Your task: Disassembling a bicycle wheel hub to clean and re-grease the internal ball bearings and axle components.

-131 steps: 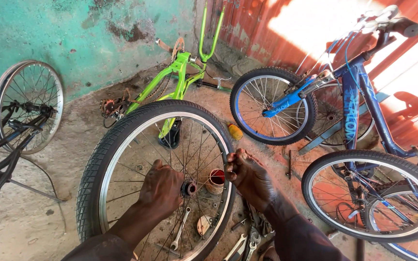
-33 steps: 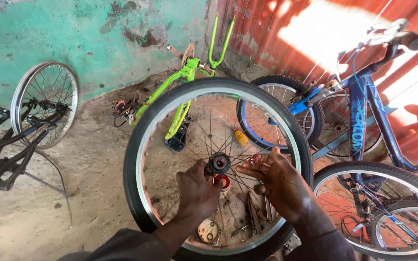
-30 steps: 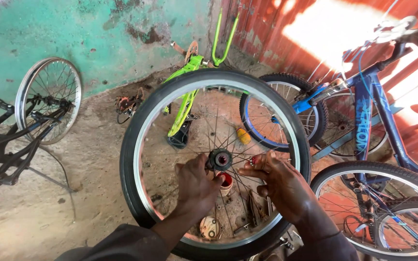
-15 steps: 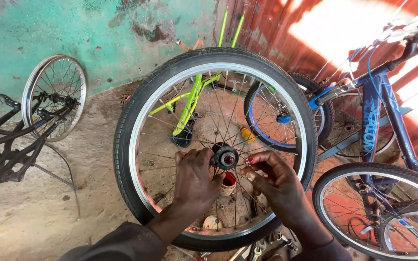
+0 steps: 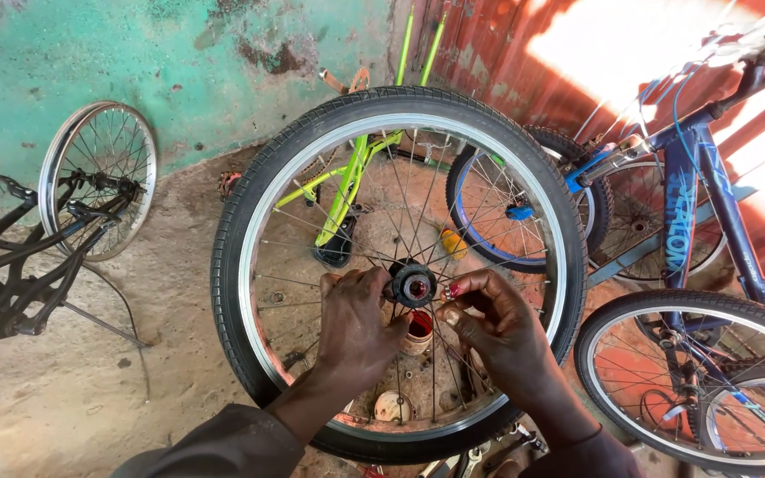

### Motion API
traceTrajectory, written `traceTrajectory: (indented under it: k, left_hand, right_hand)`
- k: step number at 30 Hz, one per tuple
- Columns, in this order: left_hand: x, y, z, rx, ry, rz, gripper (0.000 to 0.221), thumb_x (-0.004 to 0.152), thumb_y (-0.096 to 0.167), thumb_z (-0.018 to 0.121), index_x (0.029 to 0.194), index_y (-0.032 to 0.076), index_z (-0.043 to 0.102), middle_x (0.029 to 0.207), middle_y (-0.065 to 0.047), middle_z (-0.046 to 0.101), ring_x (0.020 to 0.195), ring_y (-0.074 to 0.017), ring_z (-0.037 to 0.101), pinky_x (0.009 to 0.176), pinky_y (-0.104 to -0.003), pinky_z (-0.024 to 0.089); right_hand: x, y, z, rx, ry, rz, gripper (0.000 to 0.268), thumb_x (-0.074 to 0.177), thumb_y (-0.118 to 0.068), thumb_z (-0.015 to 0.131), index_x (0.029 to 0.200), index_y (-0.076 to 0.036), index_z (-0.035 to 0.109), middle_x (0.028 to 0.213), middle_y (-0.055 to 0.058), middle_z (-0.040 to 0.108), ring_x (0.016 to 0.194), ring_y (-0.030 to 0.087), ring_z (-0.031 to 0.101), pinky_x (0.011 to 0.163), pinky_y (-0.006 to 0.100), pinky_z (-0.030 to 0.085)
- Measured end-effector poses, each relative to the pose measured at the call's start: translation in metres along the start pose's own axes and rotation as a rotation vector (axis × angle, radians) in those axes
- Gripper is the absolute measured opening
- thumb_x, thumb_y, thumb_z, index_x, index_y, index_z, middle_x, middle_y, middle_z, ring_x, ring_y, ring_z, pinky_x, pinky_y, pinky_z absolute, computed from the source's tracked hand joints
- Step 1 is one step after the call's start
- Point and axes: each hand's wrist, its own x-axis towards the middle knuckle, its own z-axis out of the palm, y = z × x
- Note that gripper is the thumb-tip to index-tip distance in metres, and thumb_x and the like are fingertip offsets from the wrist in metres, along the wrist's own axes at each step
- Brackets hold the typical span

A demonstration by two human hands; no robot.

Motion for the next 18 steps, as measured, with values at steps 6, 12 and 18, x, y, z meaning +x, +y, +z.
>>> traceTrajectory:
  k: [6,12,18]
  left_hand:
    - [0.0013,-0.0040,0.0037,0.015,-0.061,-0.070,0.034,0.070,0.018,0.078,0.098,0.007,0.064,0.077,-0.006,0.065,0.075,-0.0218,0.056,0.089,-0.041,0.034]
    - [-0.0012,-0.0046,0.0011,-0.001,-0.024,-0.037,0.037,0.068,0.018,0.080,0.099,0.007,0.064,0.081,-0.007,0.067,0.078,-0.0242,0.058,0.090,-0.042,0.034]
    - [-0.0013,-0.0044,0.0019,0.042,-0.037,0.005,0.036,0.069,0.016,0.078,0.100,0.005,0.064,0.080,-0.007,0.066,0.079,-0.0242,0.059,0.089,-0.042,0.034]
  right_hand:
    - [0.0020,-0.0041,-0.0003,-0.008,0.013,0.021,0.024,0.088,0.006,0.069,0.108,-0.004,0.059,0.093,0.010,0.070,0.063,0.010,0.056,0.054,0.025,0.053]
    - [0.0032,-0.0001,-0.0012,-0.086,-0.009,-0.023,0.025,0.087,0.003,0.071,0.107,-0.008,0.061,0.099,0.006,0.069,0.093,0.014,0.069,0.080,0.030,0.062]
    - [0.0064,0.0043,0.0009,-0.165,-0.002,-0.079,0.023,0.086,0.003,0.073,0.103,-0.008,0.061,0.093,0.005,0.070,0.086,0.012,0.069,0.069,0.026,0.056]
